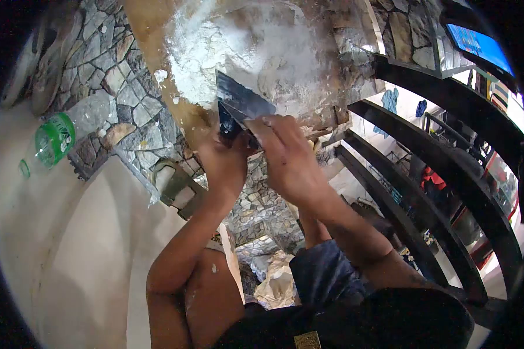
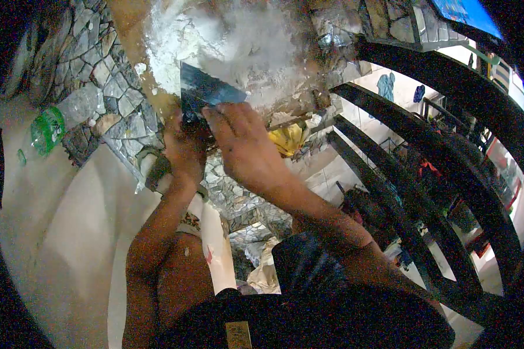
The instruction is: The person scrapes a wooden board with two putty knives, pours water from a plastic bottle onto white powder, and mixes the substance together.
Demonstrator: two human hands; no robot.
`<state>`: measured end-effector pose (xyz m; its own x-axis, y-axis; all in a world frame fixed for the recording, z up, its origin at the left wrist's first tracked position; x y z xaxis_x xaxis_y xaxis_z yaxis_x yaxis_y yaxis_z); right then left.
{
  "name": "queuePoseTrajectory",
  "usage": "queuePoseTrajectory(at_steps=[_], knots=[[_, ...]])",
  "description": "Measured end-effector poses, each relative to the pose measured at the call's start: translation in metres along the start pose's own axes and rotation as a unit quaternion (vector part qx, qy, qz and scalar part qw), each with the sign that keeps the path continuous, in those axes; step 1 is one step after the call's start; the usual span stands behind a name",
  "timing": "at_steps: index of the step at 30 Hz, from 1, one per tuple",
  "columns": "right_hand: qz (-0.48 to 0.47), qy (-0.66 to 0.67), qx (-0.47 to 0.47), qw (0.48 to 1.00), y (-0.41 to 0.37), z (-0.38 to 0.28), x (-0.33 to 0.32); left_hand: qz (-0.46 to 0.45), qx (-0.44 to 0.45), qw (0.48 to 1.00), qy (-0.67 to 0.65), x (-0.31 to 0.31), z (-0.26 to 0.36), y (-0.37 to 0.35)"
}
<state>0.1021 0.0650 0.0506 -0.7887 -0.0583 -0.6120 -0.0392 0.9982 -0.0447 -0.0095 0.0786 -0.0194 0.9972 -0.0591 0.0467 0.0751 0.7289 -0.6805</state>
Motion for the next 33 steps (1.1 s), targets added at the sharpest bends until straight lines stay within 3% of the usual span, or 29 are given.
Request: queuePoseTrajectory(at_steps=[2, 5, 9, 10, 14, 18, 21, 24, 27, 29, 31, 33], knots=[[0.032, -0.002, 0.007, 0.999, 0.007, 0.006, 0.004, -0.005, 0.075, 0.997, 0.021, 0.003, 0.008, -0.005], [0.043, -0.02, 0.016, 0.999, 0.024, 0.042, -0.002, -0.049, 0.041, 0.986, 0.151, 0.006, 0.009, -0.011], [0.042, -0.022, 0.073, 0.996, 0.015, 0.021, -0.038, -0.022, 0.016, 0.997, 0.075, 0.002, 0.007, -0.005], [0.047, 0.001, 0.005, 0.999, 0.002, 0.012, -0.031, -0.03, 0.03, 0.996, 0.074, 0.003, 0.006, -0.004], [-0.01, -0.002, 0.006, 1.0, -0.001, 0.017, 0.006, -0.048, 0.064, 0.994, 0.07, 0.004, 0.003, -0.004], [0.004, 0.021, 0.04, 0.999, 0.019, 0.041, 0.004, -0.046, 0.0, 0.996, 0.07, 0.001, 0.001, 0.0], [0.014, 0.021, 0.03, 0.999, -0.006, 0.02, -0.004, -0.01, -0.05, 0.998, -0.034, -0.003, -0.012, -0.004], [0.019, -0.007, 0.021, 1.0, -0.005, 0.001, 0.007, -0.071, 0.033, 0.997, -0.005, 0.004, -0.001, -0.006], [0.036, -0.035, 0.012, 0.999, 0.016, 0.033, 0.013, -0.08, 0.049, 0.988, 0.124, 0.006, 0.01, -0.013], [0.027, -0.03, -0.018, 0.999, 0.03, 0.061, 0.0, -0.077, 0.025, 0.992, 0.1, 0.002, -0.002, -0.01], [0.069, -0.033, 0.07, 0.995, 0.027, 0.073, -0.034, -0.049, -0.034, 0.997, 0.042, -0.005, -0.002, -0.008], [0.1, 0.064, 0.131, 0.984, 0.014, 0.077, -0.065, -0.049, 0.006, 0.983, 0.179, -0.021, 0.001, -0.003]])
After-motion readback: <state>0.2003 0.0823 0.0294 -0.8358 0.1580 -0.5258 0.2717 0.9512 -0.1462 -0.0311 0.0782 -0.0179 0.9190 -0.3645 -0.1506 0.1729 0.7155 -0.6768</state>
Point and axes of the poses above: each hand's wrist, its own y-axis towards the middle knuckle, its own x-axis out of the palm, z = x × y, the point moved 7 cm from there along y, towards the middle knuckle, and after that the axes turned 10 degrees about y, right-handed, at the moved point
